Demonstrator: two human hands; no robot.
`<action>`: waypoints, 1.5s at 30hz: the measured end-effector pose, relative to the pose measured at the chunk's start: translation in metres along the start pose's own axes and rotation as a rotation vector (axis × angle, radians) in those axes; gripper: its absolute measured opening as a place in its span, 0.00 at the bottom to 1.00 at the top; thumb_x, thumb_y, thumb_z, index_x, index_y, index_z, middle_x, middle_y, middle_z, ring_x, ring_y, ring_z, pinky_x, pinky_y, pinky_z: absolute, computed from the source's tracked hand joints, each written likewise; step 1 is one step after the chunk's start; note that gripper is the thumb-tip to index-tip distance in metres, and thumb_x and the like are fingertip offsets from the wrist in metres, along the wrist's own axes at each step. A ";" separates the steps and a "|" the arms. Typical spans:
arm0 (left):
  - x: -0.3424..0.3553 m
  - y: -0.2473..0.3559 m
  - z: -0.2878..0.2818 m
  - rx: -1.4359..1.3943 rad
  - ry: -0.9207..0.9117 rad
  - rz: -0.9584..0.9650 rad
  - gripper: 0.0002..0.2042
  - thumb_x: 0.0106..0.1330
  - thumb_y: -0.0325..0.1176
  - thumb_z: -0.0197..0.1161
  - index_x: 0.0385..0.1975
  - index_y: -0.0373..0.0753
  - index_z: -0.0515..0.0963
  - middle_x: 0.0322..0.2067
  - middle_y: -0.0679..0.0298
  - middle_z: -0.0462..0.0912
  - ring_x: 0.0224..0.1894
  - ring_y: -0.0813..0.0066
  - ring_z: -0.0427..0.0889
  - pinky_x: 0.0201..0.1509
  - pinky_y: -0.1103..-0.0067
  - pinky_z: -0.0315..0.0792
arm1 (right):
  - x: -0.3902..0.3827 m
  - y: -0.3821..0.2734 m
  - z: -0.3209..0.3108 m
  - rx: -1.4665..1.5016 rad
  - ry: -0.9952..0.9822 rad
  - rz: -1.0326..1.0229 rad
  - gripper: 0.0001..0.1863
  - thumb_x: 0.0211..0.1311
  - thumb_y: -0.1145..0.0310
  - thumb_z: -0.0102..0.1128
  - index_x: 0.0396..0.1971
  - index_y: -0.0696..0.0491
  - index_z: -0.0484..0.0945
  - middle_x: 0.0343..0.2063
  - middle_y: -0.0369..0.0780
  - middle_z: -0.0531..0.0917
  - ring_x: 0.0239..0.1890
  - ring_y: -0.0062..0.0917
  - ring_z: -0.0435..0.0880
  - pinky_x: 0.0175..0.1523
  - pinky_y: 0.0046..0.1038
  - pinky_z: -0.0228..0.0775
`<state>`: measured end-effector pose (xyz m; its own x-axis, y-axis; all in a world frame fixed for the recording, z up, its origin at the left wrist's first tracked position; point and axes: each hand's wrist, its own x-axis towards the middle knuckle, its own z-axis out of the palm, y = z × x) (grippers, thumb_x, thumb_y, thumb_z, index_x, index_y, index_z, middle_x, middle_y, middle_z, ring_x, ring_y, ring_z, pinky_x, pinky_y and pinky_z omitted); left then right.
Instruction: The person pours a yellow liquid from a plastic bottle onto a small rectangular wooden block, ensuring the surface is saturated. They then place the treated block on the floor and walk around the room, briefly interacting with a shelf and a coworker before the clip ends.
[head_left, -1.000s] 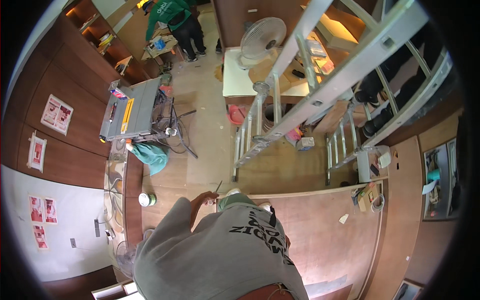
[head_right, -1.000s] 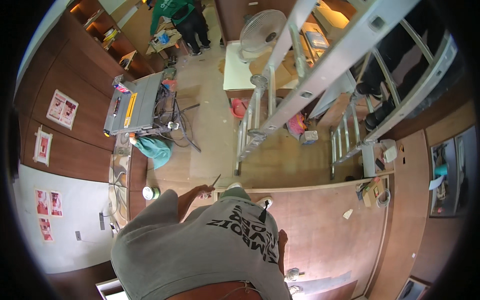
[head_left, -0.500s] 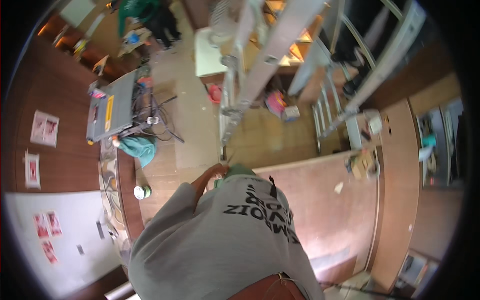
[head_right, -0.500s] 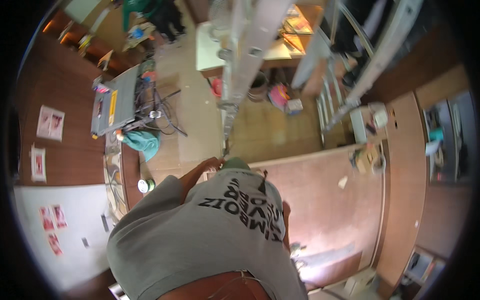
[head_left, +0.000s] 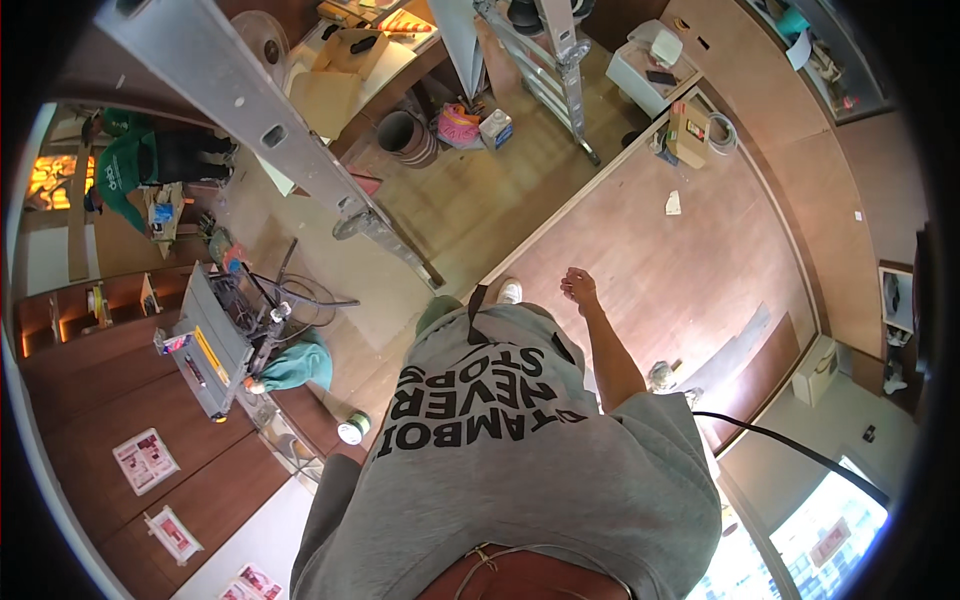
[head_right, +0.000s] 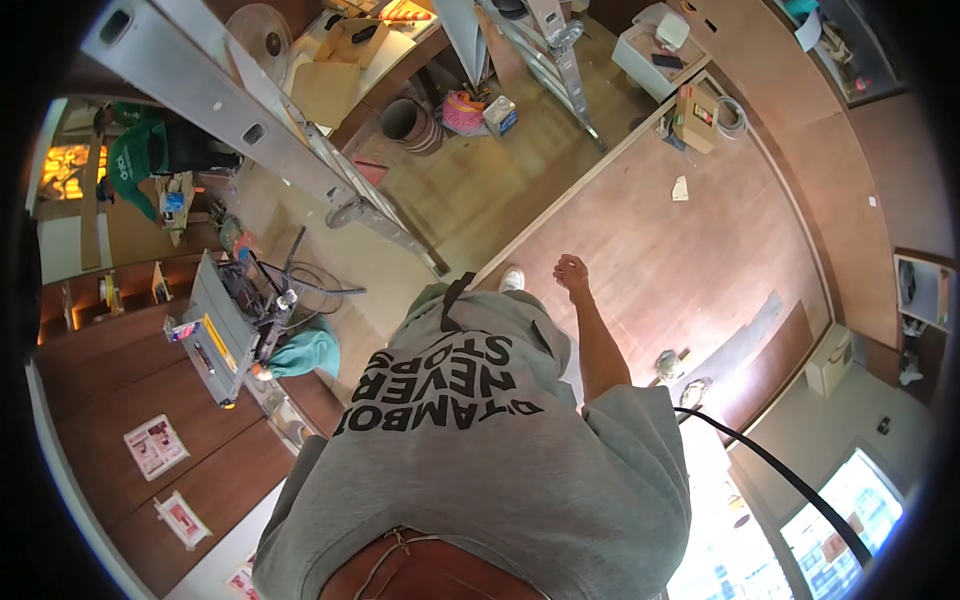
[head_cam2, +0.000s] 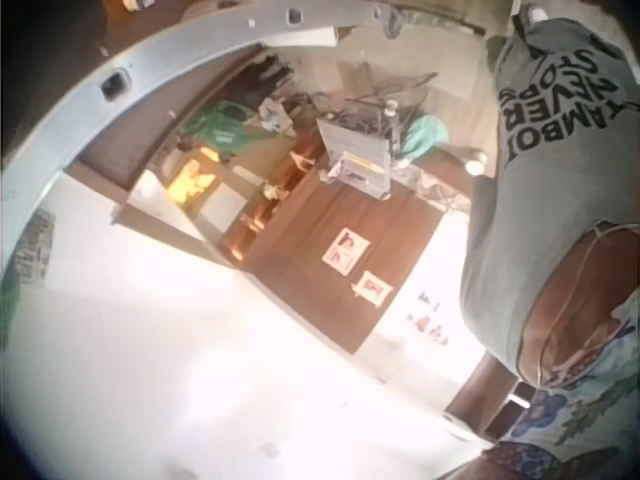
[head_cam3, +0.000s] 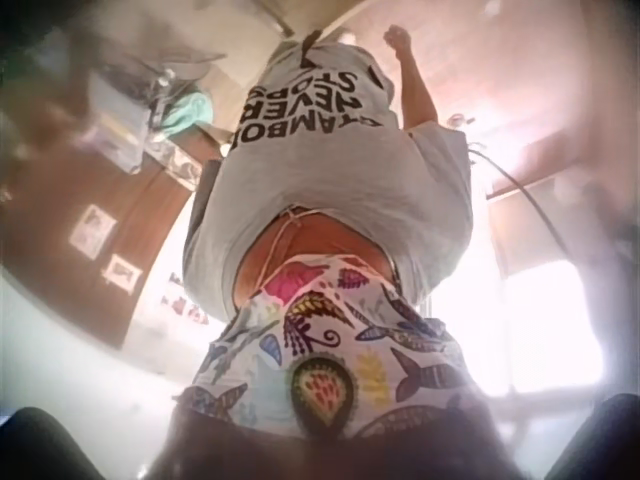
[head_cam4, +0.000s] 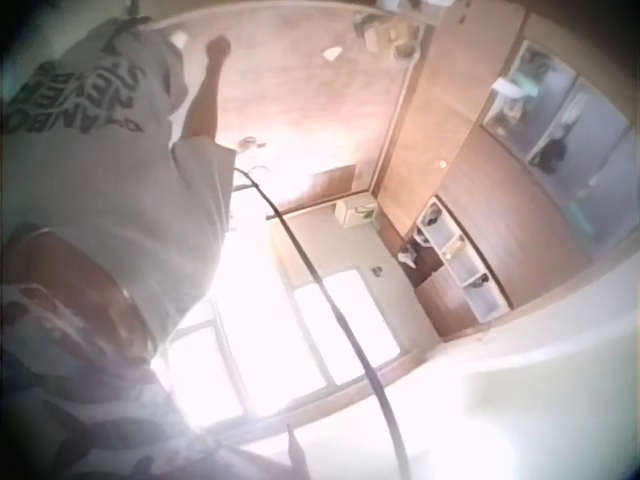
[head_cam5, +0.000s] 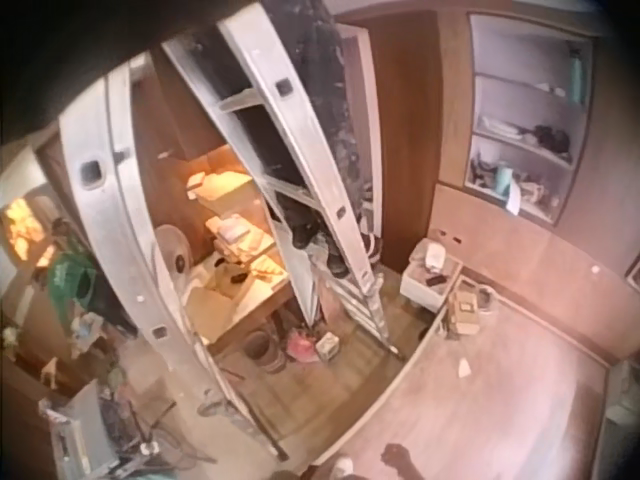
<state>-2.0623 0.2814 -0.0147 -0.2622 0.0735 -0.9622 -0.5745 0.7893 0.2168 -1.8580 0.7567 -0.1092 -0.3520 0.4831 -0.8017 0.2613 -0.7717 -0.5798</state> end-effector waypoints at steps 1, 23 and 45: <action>-0.005 0.001 0.001 0.004 -0.007 -0.010 0.22 0.64 0.52 0.49 0.38 0.36 0.75 0.27 0.59 0.78 0.31 0.71 0.76 0.35 0.73 0.69 | -0.002 0.002 -0.002 0.036 0.019 0.007 0.13 0.60 0.66 0.54 0.45 0.51 0.71 0.27 0.38 0.79 0.23 0.19 0.77 0.25 0.18 0.68; 0.065 0.262 0.069 0.326 -0.188 0.219 0.24 0.60 0.57 0.55 0.23 0.38 0.75 0.18 0.65 0.75 0.20 0.75 0.72 0.23 0.76 0.64 | -0.058 0.092 -0.080 0.397 0.199 -0.083 0.17 0.60 0.69 0.55 0.48 0.56 0.69 0.28 0.39 0.79 0.26 0.23 0.79 0.28 0.20 0.72; 0.031 0.483 0.355 0.419 -0.242 0.379 0.22 0.64 0.55 0.50 0.22 0.41 0.73 0.15 0.70 0.70 0.17 0.79 0.68 0.21 0.80 0.62 | 0.033 -0.083 -0.355 0.137 0.205 -0.444 0.15 0.60 0.70 0.54 0.48 0.51 0.70 0.33 0.38 0.78 0.30 0.21 0.79 0.34 0.20 0.72</action>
<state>-2.0724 0.8815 0.0016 -0.1769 0.4936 -0.8515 -0.1092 0.8500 0.5154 -1.5722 0.9836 -0.1396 -0.2149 0.8379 -0.5018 0.0017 -0.5135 -0.8581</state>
